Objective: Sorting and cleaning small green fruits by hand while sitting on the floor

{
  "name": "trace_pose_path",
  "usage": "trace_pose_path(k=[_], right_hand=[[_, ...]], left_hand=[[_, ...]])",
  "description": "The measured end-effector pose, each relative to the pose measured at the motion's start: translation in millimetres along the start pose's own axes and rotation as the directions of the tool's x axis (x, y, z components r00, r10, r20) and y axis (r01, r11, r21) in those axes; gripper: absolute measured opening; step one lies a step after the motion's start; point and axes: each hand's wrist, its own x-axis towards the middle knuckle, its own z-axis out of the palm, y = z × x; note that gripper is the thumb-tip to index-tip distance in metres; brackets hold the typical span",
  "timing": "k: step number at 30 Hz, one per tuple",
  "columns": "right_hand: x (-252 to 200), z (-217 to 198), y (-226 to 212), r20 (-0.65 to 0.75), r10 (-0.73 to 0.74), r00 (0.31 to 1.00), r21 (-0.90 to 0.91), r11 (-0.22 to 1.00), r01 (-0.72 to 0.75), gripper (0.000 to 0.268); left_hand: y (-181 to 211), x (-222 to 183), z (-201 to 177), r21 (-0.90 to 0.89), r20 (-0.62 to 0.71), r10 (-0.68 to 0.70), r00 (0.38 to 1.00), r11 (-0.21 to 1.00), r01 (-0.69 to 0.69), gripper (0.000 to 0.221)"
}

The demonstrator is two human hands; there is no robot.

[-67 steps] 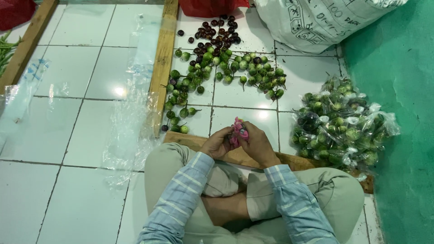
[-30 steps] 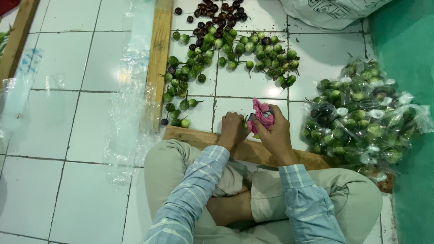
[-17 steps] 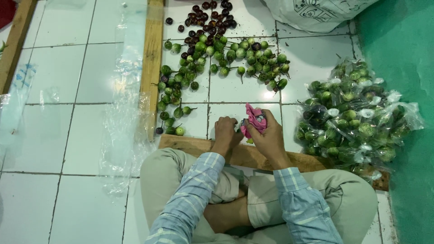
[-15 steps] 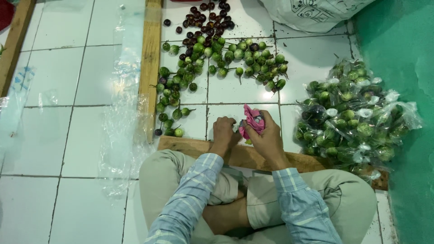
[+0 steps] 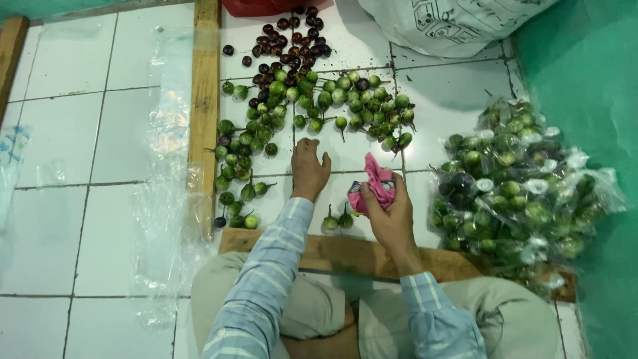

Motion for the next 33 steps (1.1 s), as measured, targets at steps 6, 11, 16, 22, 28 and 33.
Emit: trace_pose_path(k=[6,11,16,22,28,33], right_hand=[[12,8,-3,0.043,0.083,0.996,0.058,0.995,-0.085,0.034],[17,6,4,0.07,0.118,0.991,0.033,0.992,-0.12,0.033],[17,6,5,0.094,0.12,0.988,-0.001,0.993,-0.12,0.033],[11,3,3,0.094,0.107,0.99,-0.052,0.993,-0.103,0.034],[-4,10,-12,0.164,0.032,0.986,-0.059,0.998,-0.023,0.04],[-25,11,-13,0.407,0.023,0.913,-0.275,0.956,0.098,0.064]], left_hand=[[-2,44,9,0.012,-0.019,0.062,0.998,0.998,-0.061,0.041],[-33,58,41,0.094,0.01,0.125,0.992,0.988,-0.125,0.039],[-37,58,40,0.055,0.018,0.056,0.998,0.997,-0.057,0.035],[-36,13,32,-0.45,0.268,-0.313,0.911,0.796,0.405,0.051],[12,-61,-14,-0.748,0.535,-0.316,0.784,0.256,0.613,0.039],[16,-129,-10,-0.741,0.565,-0.38,0.732,0.157,0.653,0.038]])
